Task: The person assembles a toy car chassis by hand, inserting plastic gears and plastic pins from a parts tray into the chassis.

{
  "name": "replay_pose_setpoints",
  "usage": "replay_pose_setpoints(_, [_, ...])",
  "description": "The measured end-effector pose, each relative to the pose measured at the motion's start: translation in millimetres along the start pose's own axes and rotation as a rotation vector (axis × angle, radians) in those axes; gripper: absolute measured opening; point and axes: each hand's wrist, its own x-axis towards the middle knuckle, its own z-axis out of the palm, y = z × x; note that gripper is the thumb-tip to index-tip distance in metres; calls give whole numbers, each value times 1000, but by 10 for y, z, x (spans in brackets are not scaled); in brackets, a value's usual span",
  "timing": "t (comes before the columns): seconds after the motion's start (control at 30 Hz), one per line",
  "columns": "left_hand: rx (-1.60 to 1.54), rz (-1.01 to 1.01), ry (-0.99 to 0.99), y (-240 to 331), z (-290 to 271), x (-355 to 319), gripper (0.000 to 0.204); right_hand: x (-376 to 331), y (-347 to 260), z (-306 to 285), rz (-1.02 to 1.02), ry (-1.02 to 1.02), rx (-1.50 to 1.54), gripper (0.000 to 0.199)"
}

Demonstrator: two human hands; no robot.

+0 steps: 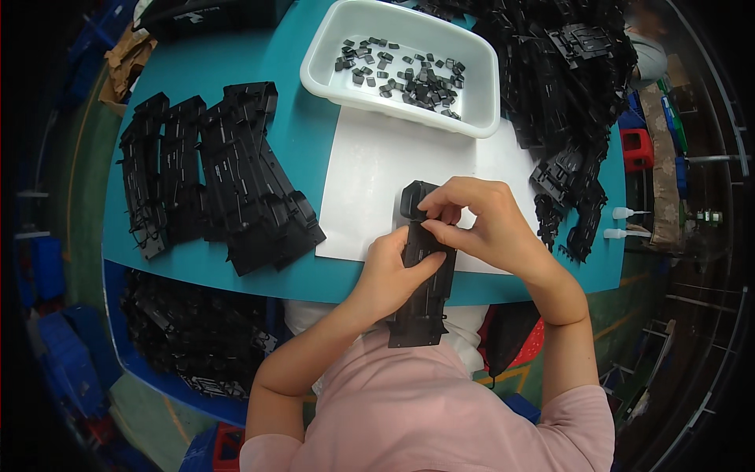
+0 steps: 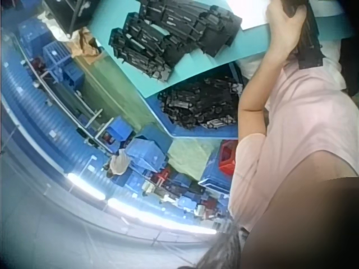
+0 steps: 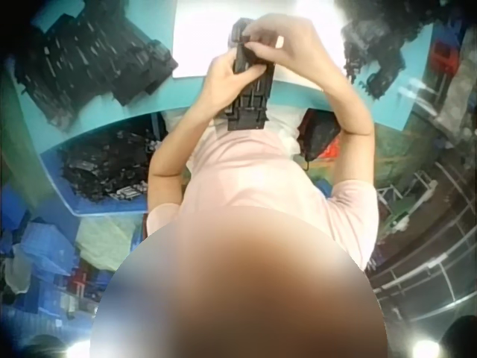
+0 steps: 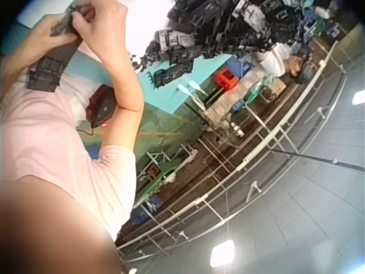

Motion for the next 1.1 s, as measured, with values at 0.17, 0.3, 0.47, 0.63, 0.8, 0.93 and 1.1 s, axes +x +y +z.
replay_pose_setpoints(0.17, [0,18,11,-7,18,14,21,-14,15,54,-89,8,-138,11])
replay_pose_setpoints(0.3, [62,88,18,-67,7,26,22,-27,58,123,-112,32,-194,10])
replay_pose_setpoints(0.47, [108,72,-4,-35,4,20,23,-59,94,119,-101,29,-183,16])
replay_pose_setpoints(0.63, [132,14,-8,259,-21,-145,26,-198,-40,-140,-184,108,98,44])
replay_pose_setpoints(0.8, [141,232,379,1057,-355,-616,32,-498,356,-653,-6,392,17,18])
replay_pose_setpoints(0.93, [388,278,488,1527,-1112,-572,28,-817,550,-1041,67,662,-74,13])
replay_pose_setpoints(1.1, [384,282,536,1544,-1574,-385,30,-1161,1011,-1517,215,953,-236,16])
